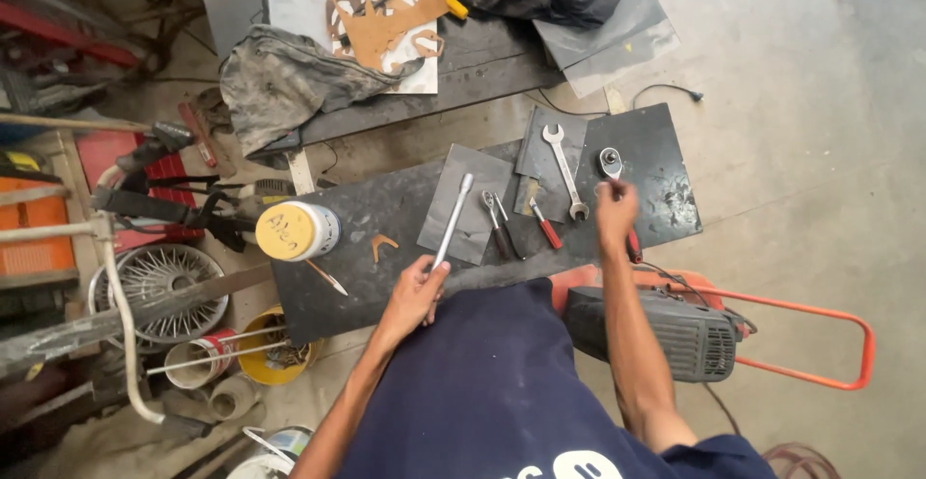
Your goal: Fabricating a custom gasket by cutting material and fitting it to an engine component at a repair bench.
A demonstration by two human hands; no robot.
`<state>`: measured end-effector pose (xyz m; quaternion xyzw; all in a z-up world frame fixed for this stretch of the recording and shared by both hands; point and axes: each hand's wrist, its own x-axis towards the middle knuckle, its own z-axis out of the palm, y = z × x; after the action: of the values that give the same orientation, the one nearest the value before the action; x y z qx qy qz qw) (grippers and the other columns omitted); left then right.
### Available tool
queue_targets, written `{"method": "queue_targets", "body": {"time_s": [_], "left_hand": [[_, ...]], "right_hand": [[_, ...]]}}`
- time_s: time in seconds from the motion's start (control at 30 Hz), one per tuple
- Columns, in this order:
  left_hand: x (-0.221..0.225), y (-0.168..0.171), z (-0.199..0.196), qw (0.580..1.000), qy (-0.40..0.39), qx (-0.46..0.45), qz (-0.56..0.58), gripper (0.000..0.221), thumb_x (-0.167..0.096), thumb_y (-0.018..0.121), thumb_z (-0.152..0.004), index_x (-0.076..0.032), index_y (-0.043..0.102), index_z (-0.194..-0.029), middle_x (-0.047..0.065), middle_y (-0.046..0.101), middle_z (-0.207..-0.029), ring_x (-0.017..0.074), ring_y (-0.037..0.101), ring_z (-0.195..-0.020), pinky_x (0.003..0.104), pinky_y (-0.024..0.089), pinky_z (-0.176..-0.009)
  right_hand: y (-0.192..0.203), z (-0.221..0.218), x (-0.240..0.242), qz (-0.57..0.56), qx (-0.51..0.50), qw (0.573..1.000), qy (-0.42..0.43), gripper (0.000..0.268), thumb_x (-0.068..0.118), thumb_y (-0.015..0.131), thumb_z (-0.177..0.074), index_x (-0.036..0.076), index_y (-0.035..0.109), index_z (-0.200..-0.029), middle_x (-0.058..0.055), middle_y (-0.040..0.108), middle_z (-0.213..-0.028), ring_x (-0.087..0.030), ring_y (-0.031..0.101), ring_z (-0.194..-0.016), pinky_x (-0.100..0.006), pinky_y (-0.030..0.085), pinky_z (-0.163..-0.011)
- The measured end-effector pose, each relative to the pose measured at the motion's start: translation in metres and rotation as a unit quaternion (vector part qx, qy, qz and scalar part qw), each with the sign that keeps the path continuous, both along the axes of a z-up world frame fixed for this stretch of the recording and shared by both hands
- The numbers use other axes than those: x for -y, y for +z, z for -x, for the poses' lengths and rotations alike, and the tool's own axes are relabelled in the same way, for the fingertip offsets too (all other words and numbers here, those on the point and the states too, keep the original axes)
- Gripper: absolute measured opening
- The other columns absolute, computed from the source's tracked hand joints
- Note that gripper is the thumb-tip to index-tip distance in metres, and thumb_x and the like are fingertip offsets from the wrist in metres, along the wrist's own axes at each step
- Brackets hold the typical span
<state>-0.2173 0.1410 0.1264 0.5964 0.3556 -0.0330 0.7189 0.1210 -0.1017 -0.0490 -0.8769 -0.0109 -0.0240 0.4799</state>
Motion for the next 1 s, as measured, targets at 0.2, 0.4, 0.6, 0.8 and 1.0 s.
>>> {"method": "queue_targets", "body": {"time_s": [0.2, 0.4, 0.6, 0.8, 1.0], "left_hand": [[0.007, 0.014, -0.029, 0.987, -0.121, 0.034, -0.103, 0.035, -0.027, 0.058, -0.105, 0.0, 0.065, -0.126, 0.027, 0.07, -0.08, 0.0284, 0.064, -0.063, 0.044, 0.054, -0.055], [0.034, -0.003, -0.036, 0.979, -0.185, 0.038, -0.081, 0.039, -0.039, 0.048, -0.11, -0.003, 0.064, -0.106, 0.014, 0.066, -0.07, 0.0233, 0.065, -0.064, 0.038, 0.056, -0.064], [0.035, 0.033, -0.042, 0.964, -0.23, 0.05, -0.12, 0.05, -0.044, 0.043, -0.111, -0.002, 0.057, -0.088, 0.021, 0.067, -0.071, 0.0357, 0.068, -0.068, 0.048, 0.053, -0.068], [0.047, 0.006, -0.017, 0.975, -0.206, 0.057, -0.064, 0.052, -0.035, 0.032, -0.114, -0.01, 0.058, -0.076, 0.009, 0.061, -0.061, 0.0208, 0.062, -0.064, 0.038, 0.054, -0.07], [0.048, 0.067, -0.049, 0.957, -0.286, 0.019, -0.049, 0.049, -0.056, 0.04, -0.108, -0.012, 0.054, -0.127, 0.016, 0.074, -0.091, 0.0355, 0.072, -0.094, 0.052, 0.054, -0.088]], "right_hand": [[0.175, 0.156, -0.113, -0.48, -0.521, 0.691, 0.142, 0.077, 0.086, 0.044, -0.087, 0.016, 0.059, -0.114, -0.02, 0.066, -0.131, -0.032, 0.069, -0.111, -0.046, 0.058, -0.089], [0.121, 0.115, -0.114, -0.609, -0.435, 0.663, 0.001, 0.049, 0.067, 0.05, -0.098, 0.021, 0.044, -0.083, 0.015, 0.022, -0.064, -0.001, 0.024, -0.047, -0.015, 0.019, -0.038], [0.146, 0.087, -0.092, -0.593, -0.374, 0.713, -0.026, 0.051, 0.073, 0.043, -0.096, 0.027, 0.04, -0.075, 0.016, 0.015, -0.06, 0.001, 0.014, -0.044, -0.016, 0.012, -0.034], [0.139, 0.036, -0.008, -0.583, -0.285, 0.756, -0.08, 0.053, 0.08, 0.05, -0.086, 0.029, 0.044, -0.071, 0.015, 0.016, -0.063, -0.003, 0.014, -0.047, -0.018, 0.011, -0.037], [0.187, 0.07, -0.03, -0.534, -0.295, 0.786, -0.106, 0.054, 0.081, 0.051, -0.086, 0.029, 0.041, -0.071, 0.015, 0.017, -0.061, -0.002, 0.017, -0.047, -0.017, 0.012, -0.038]]}}
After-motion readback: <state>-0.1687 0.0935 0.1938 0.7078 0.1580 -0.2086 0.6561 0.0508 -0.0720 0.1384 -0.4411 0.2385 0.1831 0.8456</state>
